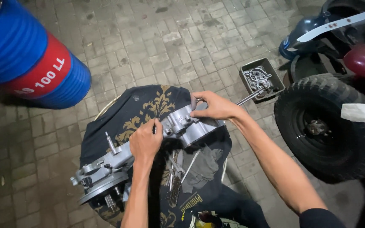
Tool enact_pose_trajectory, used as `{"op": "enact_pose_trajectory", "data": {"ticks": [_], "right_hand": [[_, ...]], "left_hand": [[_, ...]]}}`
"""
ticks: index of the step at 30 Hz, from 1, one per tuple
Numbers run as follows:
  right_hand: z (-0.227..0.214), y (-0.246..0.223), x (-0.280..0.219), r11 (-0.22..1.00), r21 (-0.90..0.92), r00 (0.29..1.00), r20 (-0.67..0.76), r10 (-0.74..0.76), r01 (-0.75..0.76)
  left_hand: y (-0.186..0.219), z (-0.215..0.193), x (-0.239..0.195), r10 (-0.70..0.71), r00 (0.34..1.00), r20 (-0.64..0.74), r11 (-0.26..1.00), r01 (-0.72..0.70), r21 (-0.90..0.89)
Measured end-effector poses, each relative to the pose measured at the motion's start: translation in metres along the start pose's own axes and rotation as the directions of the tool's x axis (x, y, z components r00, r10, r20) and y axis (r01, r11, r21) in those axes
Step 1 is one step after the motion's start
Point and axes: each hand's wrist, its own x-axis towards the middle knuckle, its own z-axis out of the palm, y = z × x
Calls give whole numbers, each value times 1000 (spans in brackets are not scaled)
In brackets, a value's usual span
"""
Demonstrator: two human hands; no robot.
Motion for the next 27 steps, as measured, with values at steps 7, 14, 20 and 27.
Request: {"op": "enact_pose_trajectory", "data": {"ticks": [7, 14, 20, 27], "right_hand": [[10, 31, 18, 998, 23, 964, -259, -57, 65], [4, 10, 7, 997, 16, 995, -65, -70, 71], [9, 41, 24, 995, 96, 984, -175, 16, 1], [-1, 12, 13, 997, -30, 995, -68, -69, 67]], "left_hand": [[-3, 4, -1, 6, 1000, 17, 1000, -7, 11], [-4, 0, -3, 3, 1000, 8, 1000, -3, 13], [0, -2, -3, -8, 1000, 14, 1000, 8, -1], [-1, 1, 0, -3, 1000, 0, 1000, 3, 14]]}}
